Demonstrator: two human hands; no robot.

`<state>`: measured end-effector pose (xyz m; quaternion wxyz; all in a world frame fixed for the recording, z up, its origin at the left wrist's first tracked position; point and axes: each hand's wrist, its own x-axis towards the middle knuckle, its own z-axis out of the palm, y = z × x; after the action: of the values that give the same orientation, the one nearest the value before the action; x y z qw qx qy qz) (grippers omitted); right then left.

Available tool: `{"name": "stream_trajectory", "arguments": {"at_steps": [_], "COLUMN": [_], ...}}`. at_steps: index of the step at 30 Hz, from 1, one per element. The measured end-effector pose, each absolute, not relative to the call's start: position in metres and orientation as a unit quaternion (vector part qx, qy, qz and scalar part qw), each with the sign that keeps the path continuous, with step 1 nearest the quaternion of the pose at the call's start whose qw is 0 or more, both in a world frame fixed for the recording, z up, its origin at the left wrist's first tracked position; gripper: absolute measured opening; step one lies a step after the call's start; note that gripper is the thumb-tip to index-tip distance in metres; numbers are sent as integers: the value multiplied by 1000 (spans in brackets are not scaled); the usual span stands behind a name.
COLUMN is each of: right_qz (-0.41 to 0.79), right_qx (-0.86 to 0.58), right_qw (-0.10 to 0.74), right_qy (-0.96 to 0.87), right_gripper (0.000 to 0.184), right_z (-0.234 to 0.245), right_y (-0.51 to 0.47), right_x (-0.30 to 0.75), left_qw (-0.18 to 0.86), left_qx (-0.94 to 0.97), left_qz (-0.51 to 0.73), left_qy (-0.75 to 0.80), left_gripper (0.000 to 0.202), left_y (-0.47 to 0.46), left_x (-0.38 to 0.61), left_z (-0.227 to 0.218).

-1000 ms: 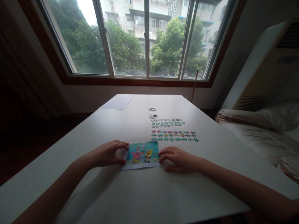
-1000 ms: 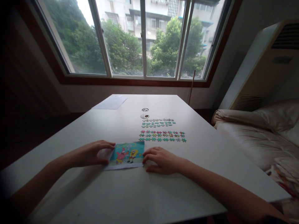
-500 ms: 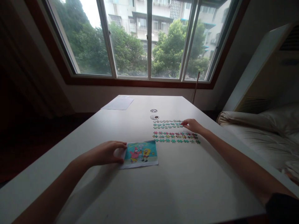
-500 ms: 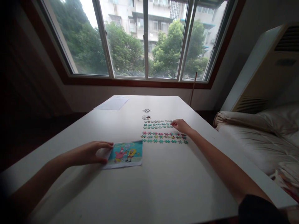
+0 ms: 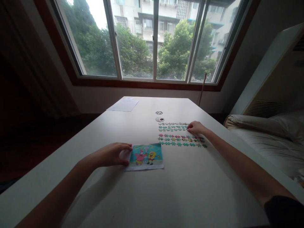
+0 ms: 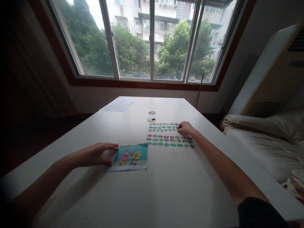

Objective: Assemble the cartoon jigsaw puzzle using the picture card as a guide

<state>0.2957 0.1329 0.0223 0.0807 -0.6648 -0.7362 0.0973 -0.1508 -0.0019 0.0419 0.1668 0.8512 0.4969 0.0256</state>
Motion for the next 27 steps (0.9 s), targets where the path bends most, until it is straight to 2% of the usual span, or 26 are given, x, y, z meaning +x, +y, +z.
{"name": "stream_trajectory", "arguments": {"at_steps": [8,14,18,23,27], "right_qz": [212,228,190,203,208], "right_qx": [-705,-682,-641,-554,-454], "right_qw": [82,140,201,235,270], "right_qy": [-671,-681,-716,-773,-823], "right_gripper": [18,15,15,29,21], "right_z": [31,24,22,26,22], "right_y": [141,138,127,81,22], "right_x": [301,300,294,271,240], "left_qw": [167,165,165,164,164], "left_qx": [849,849,849,851,850], "left_qz": [20,15,14,18,19], "left_qy": [501,501,502,499,499], "left_gripper": [52,53,52,52,54], "left_y": [-2,-5,-5,-6,-5], "left_x": [-150,-147,-148,-148,-150], "left_z": [45,47,47,46,44]}}
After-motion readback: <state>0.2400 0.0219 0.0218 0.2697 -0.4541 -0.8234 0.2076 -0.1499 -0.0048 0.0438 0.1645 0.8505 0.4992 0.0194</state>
